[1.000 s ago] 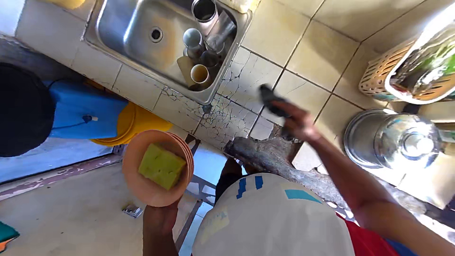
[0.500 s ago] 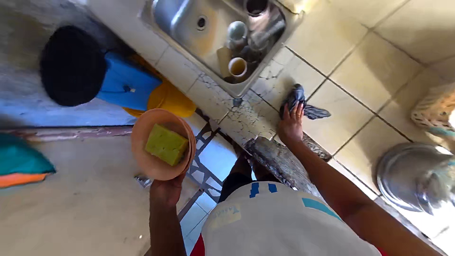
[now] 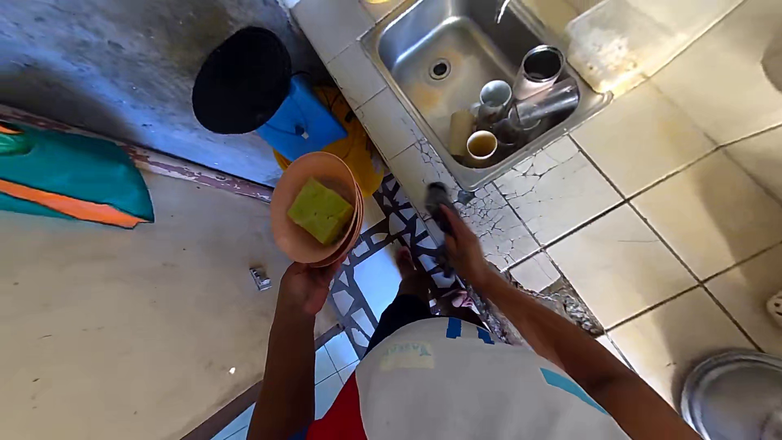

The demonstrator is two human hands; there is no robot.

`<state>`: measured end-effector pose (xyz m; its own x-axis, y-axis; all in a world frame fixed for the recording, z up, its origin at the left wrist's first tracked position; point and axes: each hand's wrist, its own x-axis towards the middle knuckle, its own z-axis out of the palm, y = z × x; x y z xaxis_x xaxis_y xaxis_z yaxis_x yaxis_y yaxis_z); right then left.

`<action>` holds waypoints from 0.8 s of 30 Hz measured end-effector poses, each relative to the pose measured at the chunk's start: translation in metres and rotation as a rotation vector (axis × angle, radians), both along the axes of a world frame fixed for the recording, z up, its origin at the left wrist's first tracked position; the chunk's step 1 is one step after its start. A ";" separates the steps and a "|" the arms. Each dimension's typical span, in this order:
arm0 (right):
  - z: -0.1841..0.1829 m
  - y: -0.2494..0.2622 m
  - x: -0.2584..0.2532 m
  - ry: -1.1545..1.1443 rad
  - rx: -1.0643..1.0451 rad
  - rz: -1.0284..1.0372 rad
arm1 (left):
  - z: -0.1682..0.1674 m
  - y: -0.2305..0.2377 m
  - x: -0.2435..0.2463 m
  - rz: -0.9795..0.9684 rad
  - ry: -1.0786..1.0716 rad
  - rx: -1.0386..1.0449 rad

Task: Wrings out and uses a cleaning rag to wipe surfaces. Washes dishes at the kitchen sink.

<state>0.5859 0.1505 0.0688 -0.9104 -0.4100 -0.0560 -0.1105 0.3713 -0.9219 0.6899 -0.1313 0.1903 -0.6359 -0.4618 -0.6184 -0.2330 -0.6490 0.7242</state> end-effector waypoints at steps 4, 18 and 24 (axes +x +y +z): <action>-0.046 0.078 0.016 0.224 0.464 -0.114 | -0.009 -0.042 -0.006 0.072 -0.026 -0.006; -0.085 -0.225 -0.191 0.012 0.685 -0.465 | -0.048 -0.217 -0.081 -0.074 -0.149 -0.002; -0.097 -0.407 -0.397 0.178 0.598 -0.708 | -0.068 -0.263 -0.080 -0.055 -0.128 0.022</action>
